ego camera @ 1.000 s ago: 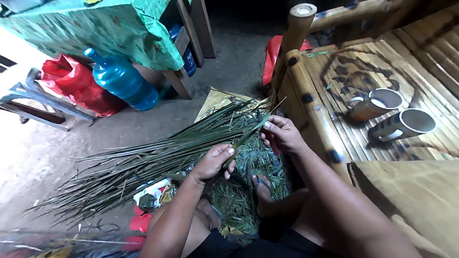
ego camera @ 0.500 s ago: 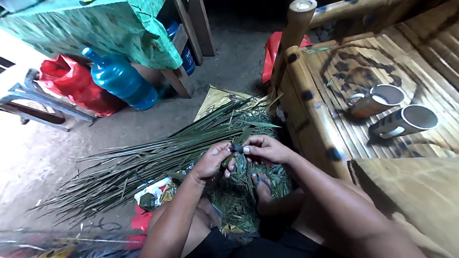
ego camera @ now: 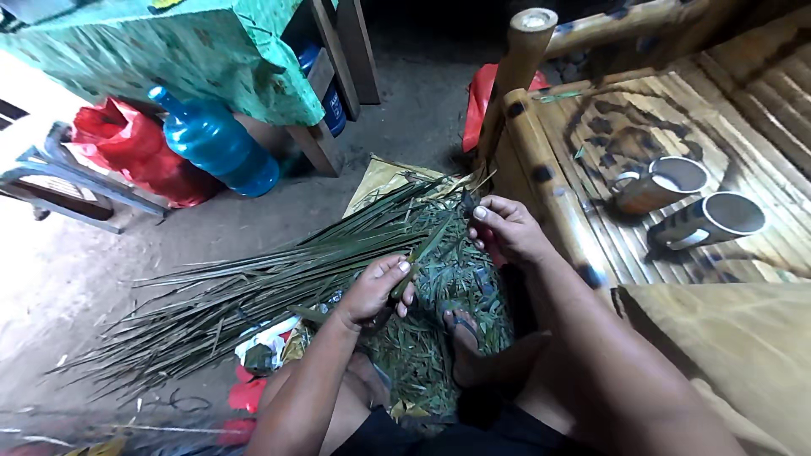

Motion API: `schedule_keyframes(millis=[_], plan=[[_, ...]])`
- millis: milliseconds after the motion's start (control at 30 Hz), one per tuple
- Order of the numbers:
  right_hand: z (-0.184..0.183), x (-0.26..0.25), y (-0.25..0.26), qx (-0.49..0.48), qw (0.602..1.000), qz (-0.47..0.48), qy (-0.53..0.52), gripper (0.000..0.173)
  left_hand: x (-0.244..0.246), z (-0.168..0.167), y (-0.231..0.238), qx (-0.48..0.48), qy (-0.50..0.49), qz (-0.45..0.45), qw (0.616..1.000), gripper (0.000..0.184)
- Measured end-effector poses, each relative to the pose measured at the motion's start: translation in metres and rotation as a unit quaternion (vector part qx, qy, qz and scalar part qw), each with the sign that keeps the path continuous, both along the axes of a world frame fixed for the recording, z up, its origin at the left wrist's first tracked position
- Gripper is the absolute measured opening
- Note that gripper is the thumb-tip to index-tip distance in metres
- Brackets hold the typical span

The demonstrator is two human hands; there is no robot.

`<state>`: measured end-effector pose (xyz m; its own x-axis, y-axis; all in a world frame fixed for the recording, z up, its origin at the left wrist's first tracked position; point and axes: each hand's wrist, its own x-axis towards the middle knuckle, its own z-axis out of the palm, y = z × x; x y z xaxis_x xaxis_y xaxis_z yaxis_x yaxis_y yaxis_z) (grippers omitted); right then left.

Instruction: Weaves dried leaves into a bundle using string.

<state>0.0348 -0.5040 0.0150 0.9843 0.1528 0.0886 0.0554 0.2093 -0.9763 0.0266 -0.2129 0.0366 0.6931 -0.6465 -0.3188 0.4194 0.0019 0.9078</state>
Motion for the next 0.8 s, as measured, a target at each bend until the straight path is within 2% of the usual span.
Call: schedule_keyframes(millis=[67,233,300,500,700,800], plan=[[-0.001,-0.005,0.012,0.001,0.999,0.033,0.025,0.021,0.0,-0.001,-0.001,-0.004,0.0,0.013,1.0,0.029],[-0.016,-0.018,0.05,-0.01,0.977,0.211,0.031,0.025,0.002,-0.003,-0.004,-0.036,0.011,0.005,0.999,0.03],[-0.018,-0.018,0.052,0.003,0.973,0.228,0.031,0.024,0.002,-0.006,-0.004,-0.056,0.018,-0.008,0.998,0.03],[-0.009,-0.008,0.033,-0.038,0.991,0.131,-0.012,0.02,0.004,-0.004,-0.003,-0.055,0.026,-0.033,0.998,0.028],[-0.007,0.004,0.004,0.007,0.999,-0.022,-0.029,0.018,-0.001,-0.002,-0.002,-0.036,0.02,-0.034,0.999,0.027],[-0.003,0.004,0.0,0.026,0.997,-0.066,-0.012,0.021,-0.002,-0.001,-0.003,-0.011,-0.006,-0.012,1.0,0.028]])
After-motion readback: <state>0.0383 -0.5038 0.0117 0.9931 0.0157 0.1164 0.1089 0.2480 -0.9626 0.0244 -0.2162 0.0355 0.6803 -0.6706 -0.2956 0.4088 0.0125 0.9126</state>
